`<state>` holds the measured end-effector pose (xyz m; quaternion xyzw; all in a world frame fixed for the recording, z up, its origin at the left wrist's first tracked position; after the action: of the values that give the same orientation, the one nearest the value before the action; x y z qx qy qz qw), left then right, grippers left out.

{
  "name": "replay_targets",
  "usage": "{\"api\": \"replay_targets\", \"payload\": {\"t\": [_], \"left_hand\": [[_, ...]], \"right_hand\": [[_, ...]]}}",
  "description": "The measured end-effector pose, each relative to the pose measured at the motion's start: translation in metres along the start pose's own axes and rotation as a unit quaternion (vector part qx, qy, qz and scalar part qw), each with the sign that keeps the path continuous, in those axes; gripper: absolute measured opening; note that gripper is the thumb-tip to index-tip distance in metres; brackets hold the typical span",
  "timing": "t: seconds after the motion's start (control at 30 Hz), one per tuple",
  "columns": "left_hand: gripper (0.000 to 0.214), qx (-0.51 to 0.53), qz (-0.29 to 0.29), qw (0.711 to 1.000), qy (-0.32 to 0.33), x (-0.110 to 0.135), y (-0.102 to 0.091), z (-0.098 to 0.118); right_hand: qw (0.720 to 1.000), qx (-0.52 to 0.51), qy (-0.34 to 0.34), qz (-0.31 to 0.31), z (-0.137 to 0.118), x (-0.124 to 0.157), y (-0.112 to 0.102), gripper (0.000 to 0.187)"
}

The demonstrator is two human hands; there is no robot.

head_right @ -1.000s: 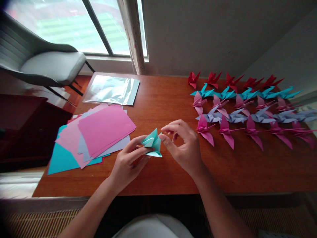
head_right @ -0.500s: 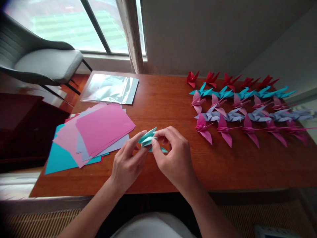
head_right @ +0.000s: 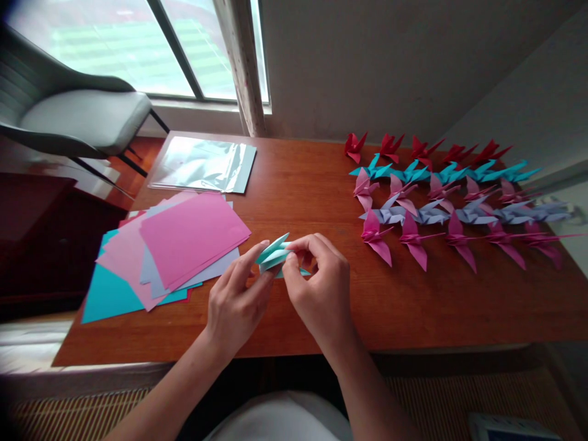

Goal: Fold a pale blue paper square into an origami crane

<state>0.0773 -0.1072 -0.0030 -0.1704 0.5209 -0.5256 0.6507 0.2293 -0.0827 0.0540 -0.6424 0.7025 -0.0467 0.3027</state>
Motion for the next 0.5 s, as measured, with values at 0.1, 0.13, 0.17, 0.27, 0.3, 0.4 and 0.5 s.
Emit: {"api": "replay_targets", "payload": {"t": [0.1,0.13,0.17,0.27,0.3,0.4,0.5], "left_hand": [[0.023,-0.001,0.003,1.000,-0.002,0.000,0.000,0.000],[0.022,0.001,0.001,1.000,-0.003,0.000,0.000,0.000],[0.021,0.003,-0.002,1.000,-0.004,0.000,0.001,0.000],[0.020,0.018,-0.015,1.000,-0.008,-0.001,0.001,-0.001],[0.021,0.026,-0.023,0.999,-0.010,-0.001,0.001,-0.002],[0.025,0.062,-0.060,0.996,-0.013,0.000,0.003,-0.004],[0.027,0.116,-0.100,0.988,-0.015,0.002,0.005,-0.006]], "right_hand": [[1.000,-0.002,-0.004,-0.005,0.002,0.000,-0.001,0.010],[1.000,0.005,-0.016,-0.006,0.003,0.000,-0.003,0.011],[0.999,0.018,-0.035,-0.006,0.005,-0.001,-0.004,0.012],[0.988,0.072,-0.133,-0.026,0.010,-0.006,-0.015,0.015],[0.979,0.086,-0.180,-0.044,0.012,-0.008,-0.019,0.017],[0.949,0.089,-0.272,-0.132,0.020,-0.017,-0.036,0.017],[0.921,0.069,-0.316,-0.216,0.026,-0.027,-0.050,0.015]]}}
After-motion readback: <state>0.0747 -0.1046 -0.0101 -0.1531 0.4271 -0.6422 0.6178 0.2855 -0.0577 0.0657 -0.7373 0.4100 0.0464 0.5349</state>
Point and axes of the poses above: each hand's wrist, its own x-axis away from the middle knuckle, its own y-axis out of the palm, z = x × y, the point moved 1 cm from there along -x, towards the middle knuckle, and after that the axes turned 14 degrees about -y, right-handed, at the moved point
